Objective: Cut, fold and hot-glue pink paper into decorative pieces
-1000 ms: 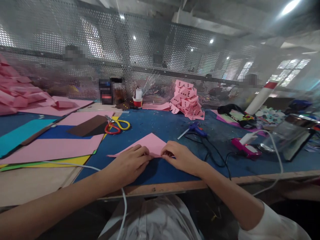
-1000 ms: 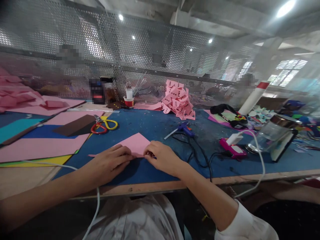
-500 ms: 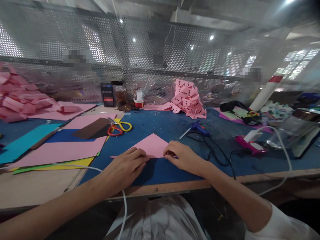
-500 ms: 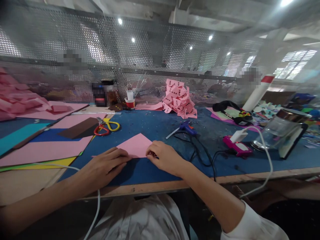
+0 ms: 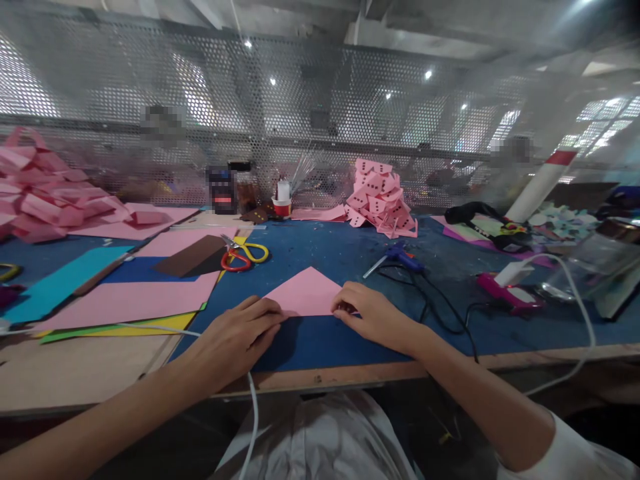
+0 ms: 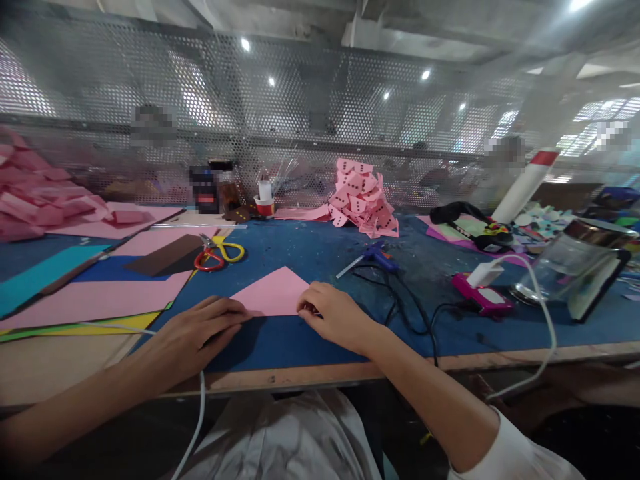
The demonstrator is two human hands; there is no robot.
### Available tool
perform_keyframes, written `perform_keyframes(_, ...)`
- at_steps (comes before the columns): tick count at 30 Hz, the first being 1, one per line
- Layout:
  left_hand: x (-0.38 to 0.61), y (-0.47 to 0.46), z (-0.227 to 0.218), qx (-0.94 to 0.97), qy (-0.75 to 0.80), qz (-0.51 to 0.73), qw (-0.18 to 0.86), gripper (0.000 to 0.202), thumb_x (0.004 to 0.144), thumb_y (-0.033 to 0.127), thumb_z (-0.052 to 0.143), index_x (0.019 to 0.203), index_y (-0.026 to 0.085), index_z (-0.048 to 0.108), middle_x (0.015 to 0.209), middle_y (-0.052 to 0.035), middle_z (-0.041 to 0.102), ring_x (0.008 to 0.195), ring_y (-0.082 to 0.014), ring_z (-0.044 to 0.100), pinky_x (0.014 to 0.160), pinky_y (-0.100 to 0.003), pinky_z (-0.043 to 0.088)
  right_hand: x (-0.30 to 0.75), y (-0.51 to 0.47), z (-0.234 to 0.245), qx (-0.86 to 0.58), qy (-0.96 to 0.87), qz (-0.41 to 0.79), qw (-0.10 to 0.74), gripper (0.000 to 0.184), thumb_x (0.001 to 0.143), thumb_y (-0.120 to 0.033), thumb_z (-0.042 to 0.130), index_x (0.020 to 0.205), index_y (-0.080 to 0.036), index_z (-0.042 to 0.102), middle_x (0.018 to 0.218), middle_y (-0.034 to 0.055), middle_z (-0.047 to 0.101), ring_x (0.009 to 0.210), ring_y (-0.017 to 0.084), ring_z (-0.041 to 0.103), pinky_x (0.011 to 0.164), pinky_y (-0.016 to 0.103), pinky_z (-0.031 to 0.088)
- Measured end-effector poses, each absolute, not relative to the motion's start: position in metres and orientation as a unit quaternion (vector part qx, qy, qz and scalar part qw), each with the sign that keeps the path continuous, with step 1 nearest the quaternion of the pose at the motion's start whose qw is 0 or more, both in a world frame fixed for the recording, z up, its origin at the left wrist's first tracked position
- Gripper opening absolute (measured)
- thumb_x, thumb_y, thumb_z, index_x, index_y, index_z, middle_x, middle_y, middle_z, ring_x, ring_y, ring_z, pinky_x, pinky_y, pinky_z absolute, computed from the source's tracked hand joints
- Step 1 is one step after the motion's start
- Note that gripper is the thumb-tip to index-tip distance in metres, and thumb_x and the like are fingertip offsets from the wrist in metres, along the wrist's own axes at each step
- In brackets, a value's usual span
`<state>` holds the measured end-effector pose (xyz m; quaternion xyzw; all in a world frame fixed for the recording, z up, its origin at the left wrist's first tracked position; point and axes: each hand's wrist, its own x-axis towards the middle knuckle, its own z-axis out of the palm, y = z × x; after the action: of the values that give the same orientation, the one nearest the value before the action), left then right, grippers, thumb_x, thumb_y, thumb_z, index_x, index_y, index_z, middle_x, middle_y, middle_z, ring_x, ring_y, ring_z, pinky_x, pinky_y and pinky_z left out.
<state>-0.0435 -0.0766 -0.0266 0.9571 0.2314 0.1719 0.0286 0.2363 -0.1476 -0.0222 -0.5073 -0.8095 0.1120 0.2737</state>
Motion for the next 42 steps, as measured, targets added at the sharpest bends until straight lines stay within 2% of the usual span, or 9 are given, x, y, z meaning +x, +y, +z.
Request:
perform_keyframes(9,-0.062,-0.073,-0.025,0.951,0.261,0.167,0.017,0.029,0.097,0.029,0.042,0.112,0.022,0.066,0.113,-0.0057,0.062,0.107,-0.0208,0.056,0.094,-0.034,0.046,0.237,-0.148,-0.022,-0.510,-0.808,0.113,0.273,0.010,0.090,-0.014,0.056,0.095,-0.019,0.063,0.092,0.0024,0.060,0.086,0.014,0.055,0.077,0.025,0.042)
perform_keyframes(15,-0.086,-0.064,-0.032,0.941,0.284,0.183,-0.013,0.030,0.097,0.030,0.044,0.116,0.023,0.065,0.113,-0.0065,0.063,0.104,-0.0218,0.058,0.091,-0.035,0.047,0.237,-0.147,-0.022,-0.513,-0.807,0.116,0.269,0.010,0.090,-0.015,0.056,0.095,-0.020,0.063,0.093,0.0019,0.060,0.086,0.014,0.055,0.077,0.025,0.042)
perform_keyframes(20,-0.096,-0.063,-0.035,0.941,0.281,0.189,-0.027,0.030,0.096,0.030,0.045,0.118,0.022,0.065,0.116,-0.0069,0.063,0.106,-0.0214,0.059,0.094,-0.034,0.046,0.237,-0.147,-0.022,-0.511,-0.810,0.114,0.265,0.010,0.091,-0.015,0.055,0.096,-0.020,0.062,0.092,0.0018,0.059,0.086,0.014,0.054,0.077,0.026,0.042)
perform_keyframes(30,-0.100,-0.057,-0.039,0.929,0.302,0.212,-0.009,0.028,0.094,0.034,0.049,0.113,0.025,0.067,0.110,-0.0050,0.066,0.103,-0.0207,0.061,0.092,-0.032,0.047,0.238,-0.147,-0.022,-0.510,-0.811,0.112,0.266,0.008,0.091,-0.017,0.056,0.095,-0.020,0.063,0.091,0.0018,0.059,0.086,0.014,0.054,0.077,0.026,0.041)
perform_keyframes(35,-0.083,-0.053,-0.027,0.930,0.303,0.208,0.005,0.027,0.095,0.038,0.046,0.103,0.022,0.067,0.107,-0.0058,0.065,0.099,-0.0206,0.060,0.089,-0.034,0.047,0.238,-0.146,-0.021,-0.512,-0.812,0.105,0.259,0.006,0.092,-0.020,0.057,0.094,-0.020,0.063,0.092,0.0025,0.059,0.087,0.015,0.054,0.078,0.027,0.041)
perform_keyframes(42,-0.044,-0.042,-0.019,0.958,0.224,0.167,0.070,0.024,0.097,0.029,0.044,0.100,0.021,0.066,0.100,-0.0040,0.062,0.097,-0.0171,0.058,0.085,-0.030,0.045,0.237,-0.144,-0.020,-0.514,-0.817,0.083,0.246,0.006,0.092,-0.022,0.059,0.092,-0.020,0.064,0.091,0.0032,0.060,0.090,0.016,0.054,0.079,0.028,0.042)
